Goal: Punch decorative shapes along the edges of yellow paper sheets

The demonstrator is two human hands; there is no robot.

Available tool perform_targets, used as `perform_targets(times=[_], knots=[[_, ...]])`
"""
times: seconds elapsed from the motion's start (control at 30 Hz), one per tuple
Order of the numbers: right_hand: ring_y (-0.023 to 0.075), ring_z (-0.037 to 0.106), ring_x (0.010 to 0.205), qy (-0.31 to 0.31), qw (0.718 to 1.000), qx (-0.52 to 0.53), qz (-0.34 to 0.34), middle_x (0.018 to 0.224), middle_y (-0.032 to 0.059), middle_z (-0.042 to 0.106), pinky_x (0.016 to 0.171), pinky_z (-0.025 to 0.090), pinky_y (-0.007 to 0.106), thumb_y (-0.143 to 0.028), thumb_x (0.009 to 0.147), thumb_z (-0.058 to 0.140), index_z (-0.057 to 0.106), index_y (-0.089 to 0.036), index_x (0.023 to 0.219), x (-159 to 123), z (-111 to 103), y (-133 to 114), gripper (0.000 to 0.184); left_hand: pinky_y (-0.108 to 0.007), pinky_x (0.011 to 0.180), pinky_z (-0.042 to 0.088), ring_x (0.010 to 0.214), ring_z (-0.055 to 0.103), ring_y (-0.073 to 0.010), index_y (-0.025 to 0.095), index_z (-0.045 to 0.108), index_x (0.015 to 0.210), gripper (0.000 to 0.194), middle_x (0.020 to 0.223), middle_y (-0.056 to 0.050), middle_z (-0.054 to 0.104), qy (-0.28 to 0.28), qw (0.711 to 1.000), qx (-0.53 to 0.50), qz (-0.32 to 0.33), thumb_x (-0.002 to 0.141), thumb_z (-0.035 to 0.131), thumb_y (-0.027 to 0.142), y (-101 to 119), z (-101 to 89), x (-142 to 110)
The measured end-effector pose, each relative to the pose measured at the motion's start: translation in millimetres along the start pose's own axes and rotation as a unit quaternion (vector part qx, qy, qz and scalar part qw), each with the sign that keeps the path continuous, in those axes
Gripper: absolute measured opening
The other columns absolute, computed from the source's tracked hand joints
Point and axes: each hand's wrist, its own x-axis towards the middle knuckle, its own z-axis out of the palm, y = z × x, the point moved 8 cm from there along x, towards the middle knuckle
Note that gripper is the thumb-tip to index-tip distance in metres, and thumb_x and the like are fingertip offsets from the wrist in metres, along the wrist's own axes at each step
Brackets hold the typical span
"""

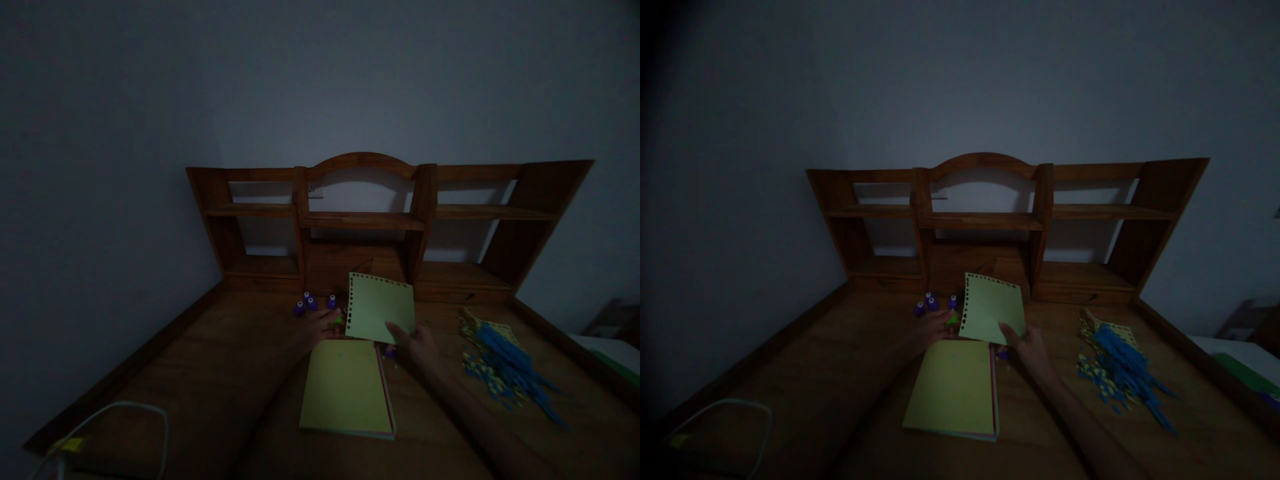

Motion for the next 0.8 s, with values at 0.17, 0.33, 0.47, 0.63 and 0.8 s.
perform_targets(times=[0.17, 0.33, 0.47, 0.63, 0.8], knots=[[0.0213, 0.063, 0.054, 0.016, 1.0, -0.01, 0.01, 0.067, 0.0125, 0.068, 0.047, 0.048, 0.025, -0.057, 0.072, 0.069, 0.067, -0.007, 0.084, 3.7, -6.5, 2.8, 0.051, -0.029, 0.072, 0.049, 0.082, 0.064, -0.0196, 0.011, 0.066, 0.099, 0.037, 0.1, -0.012, 0.068, 0.004, 1.0, 0.002, 0.015, 0.075, 0.071, 0.039, 5.1, 0.8, -1.6], [0.0185, 0.06, 0.05, 0.014, 1.0, 0.007, 0.011, 0.065, 0.0119, 0.067, 0.043, 0.044, 0.023, -0.052, 0.074, 0.069, 0.065, -0.008, 0.081, 4.9, -8.5, 3.8, 0.045, -0.032, 0.085, 0.046, 0.097, 0.062, -0.0226, 0.011, 0.065, 0.104, 0.039, 0.112, -0.015, 0.065, -0.013, 0.999, 0.026, 0.024, 0.076, 0.071, 0.037, 7.4, 4.5, -5.0], [0.0177, 0.059, 0.048, 0.014, 1.0, -0.011, 0.003, 0.061, 0.0103, 0.065, 0.043, 0.044, 0.023, -0.051, 0.075, 0.068, 0.066, -0.008, 0.082, 3.9, -9.4, 0.4, 0.044, -0.032, 0.09, 0.045, 0.102, 0.061, -0.0221, 0.013, 0.065, 0.105, 0.043, 0.116, -0.014, 0.063, -0.031, 0.999, 0.019, 0.022, 0.069, 0.078, 0.031, 6.8, 9.6, -7.3], [0.0226, 0.064, 0.056, 0.063, 0.997, -0.034, -0.012, 0.066, 0.0122, 0.068, 0.046, 0.048, 0.025, -0.052, 0.073, 0.069, 0.067, -0.007, 0.084, 2.6, -17.9, -9.7, 0.047, -0.03, 0.085, 0.046, 0.094, 0.063, -0.0205, 0.013, 0.064, 0.109, 0.047, 0.11, -0.012, 0.065, -0.042, 0.996, 0.075, 0.039, 0.068, 0.078, 0.033, 5.7, 10.4, -8.7], [0.0265, 0.067, 0.066, 0.106, 0.994, -0.02, -0.023, 0.082, 0.0147, 0.07, 0.052, 0.052, 0.027, -0.049, 0.072, 0.07, 0.067, -0.007, 0.091, 3.3, -27.8, -11.9, 0.047, -0.028, 0.072, 0.048, 0.084, 0.065, -0.0203, 0.014, 0.061, 0.116, 0.056, 0.101, -0.011, 0.068, -0.018, 0.988, 0.144, 0.058, 0.067, 0.077, 0.036, 2.9, 1.9, -7.5]])
